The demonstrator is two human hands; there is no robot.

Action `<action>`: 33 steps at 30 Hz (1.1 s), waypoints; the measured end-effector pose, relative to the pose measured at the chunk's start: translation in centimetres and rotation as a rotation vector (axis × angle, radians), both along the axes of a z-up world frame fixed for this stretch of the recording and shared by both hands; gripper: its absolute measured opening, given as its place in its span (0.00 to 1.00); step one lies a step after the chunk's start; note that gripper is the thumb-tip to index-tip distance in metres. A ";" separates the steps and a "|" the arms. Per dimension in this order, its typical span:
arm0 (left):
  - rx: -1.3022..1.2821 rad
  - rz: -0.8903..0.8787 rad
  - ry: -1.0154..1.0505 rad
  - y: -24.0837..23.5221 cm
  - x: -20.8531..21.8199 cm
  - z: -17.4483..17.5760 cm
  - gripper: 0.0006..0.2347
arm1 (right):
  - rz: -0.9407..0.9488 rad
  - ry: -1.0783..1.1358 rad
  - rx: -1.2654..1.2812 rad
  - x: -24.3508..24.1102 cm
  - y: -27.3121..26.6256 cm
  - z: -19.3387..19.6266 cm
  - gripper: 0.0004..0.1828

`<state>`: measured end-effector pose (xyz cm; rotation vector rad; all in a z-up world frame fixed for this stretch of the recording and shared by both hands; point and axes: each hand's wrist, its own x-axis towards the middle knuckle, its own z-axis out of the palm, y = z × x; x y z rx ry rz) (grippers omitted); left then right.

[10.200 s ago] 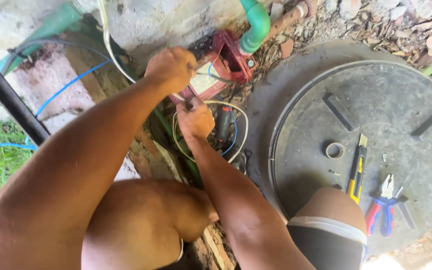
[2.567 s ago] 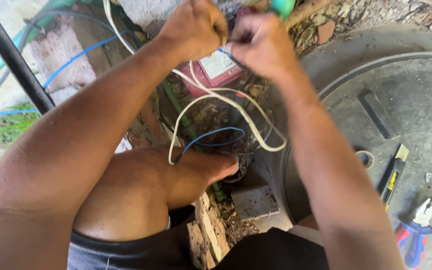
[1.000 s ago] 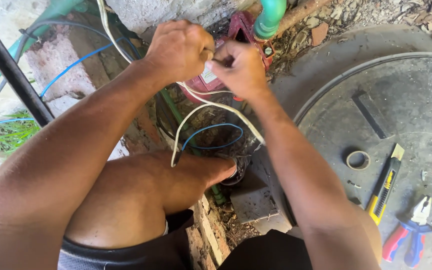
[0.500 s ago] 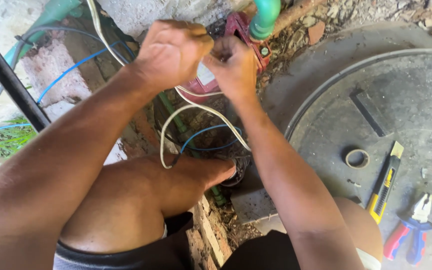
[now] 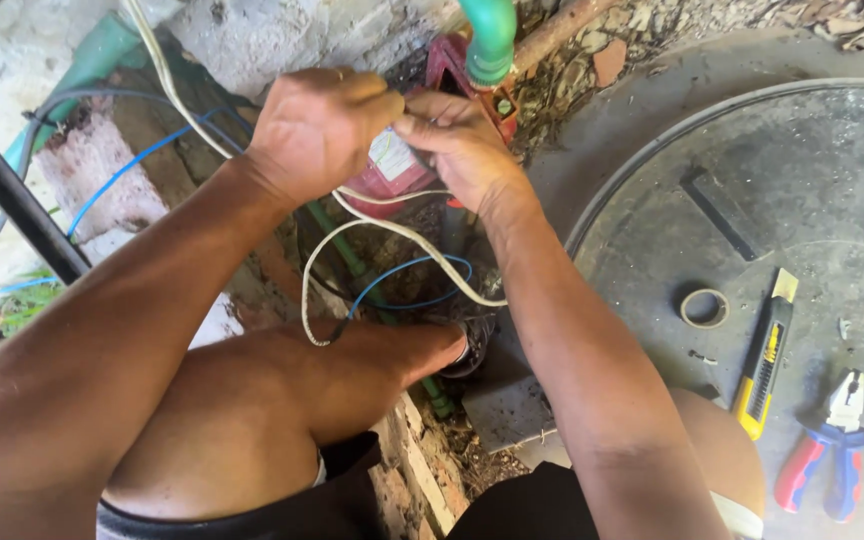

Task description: Connecting and insulating electrical wires for a water pump using pliers and electrical tape

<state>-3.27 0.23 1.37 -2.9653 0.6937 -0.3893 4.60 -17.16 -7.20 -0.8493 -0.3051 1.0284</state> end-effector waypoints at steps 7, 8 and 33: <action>-0.378 0.314 0.235 -0.8 0.1 0.3 0.11 | -0.285 -0.066 -0.031 -0.8 1.0 -0.7 0.08; -0.381 0.317 0.238 -0.6 0.1 0.2 0.11 | -0.282 -0.064 -0.035 -0.7 1.0 -0.5 0.08; -0.371 0.428 0.746 -5.5 0.2 -1.5 0.30 | -0.686 -0.017 -0.342 -5.2 -1.2 -0.1 0.03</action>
